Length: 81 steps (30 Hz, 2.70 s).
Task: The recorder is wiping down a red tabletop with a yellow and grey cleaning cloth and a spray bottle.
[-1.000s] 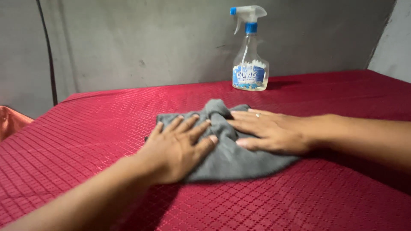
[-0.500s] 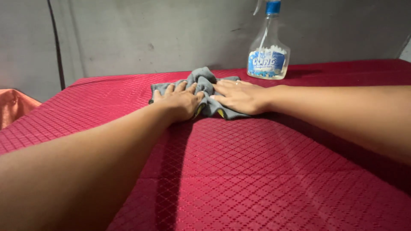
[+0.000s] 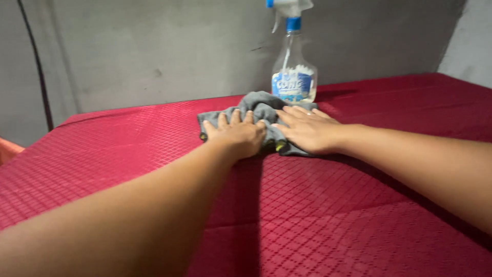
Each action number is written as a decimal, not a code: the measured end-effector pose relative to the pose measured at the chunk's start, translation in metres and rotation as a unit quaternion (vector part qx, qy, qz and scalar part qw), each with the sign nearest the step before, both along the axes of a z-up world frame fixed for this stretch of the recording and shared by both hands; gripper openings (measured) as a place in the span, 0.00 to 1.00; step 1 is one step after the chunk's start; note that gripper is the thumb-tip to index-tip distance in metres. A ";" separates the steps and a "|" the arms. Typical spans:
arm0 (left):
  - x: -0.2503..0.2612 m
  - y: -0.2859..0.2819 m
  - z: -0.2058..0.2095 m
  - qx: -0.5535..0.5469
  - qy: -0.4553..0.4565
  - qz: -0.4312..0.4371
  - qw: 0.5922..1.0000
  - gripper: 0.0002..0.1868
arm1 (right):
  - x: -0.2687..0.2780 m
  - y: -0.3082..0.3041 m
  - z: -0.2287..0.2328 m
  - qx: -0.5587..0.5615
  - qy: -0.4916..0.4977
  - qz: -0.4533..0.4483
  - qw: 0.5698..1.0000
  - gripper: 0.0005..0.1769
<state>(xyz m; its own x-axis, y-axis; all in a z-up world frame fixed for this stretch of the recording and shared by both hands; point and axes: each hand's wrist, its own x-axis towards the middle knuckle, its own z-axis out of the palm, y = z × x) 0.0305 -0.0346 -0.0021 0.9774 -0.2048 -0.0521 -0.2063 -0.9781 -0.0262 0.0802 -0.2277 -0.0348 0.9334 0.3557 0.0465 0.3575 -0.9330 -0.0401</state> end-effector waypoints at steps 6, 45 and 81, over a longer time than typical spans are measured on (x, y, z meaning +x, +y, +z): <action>-0.019 -0.056 0.001 -0.029 -0.004 -0.055 0.998 0.31 | -0.021 -0.064 -0.004 -0.094 -0.016 -0.032 0.995 0.34; 0.005 0.081 -0.028 0.084 -0.056 -0.047 0.994 0.28 | 0.027 0.044 -0.008 -0.004 -0.014 0.226 0.974 0.43; -0.148 0.029 -0.030 -0.034 -0.141 -0.115 0.983 0.32 | -0.124 -0.032 0.010 -0.023 -0.013 0.375 0.927 0.39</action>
<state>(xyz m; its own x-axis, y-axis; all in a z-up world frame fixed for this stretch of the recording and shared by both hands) -0.1171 -0.0061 -0.0324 0.8784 -0.4162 0.2349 -0.4167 -0.9077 -0.0499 -0.0439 -0.2599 -0.0247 0.4213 0.9063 0.0333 0.9066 -0.4219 0.0115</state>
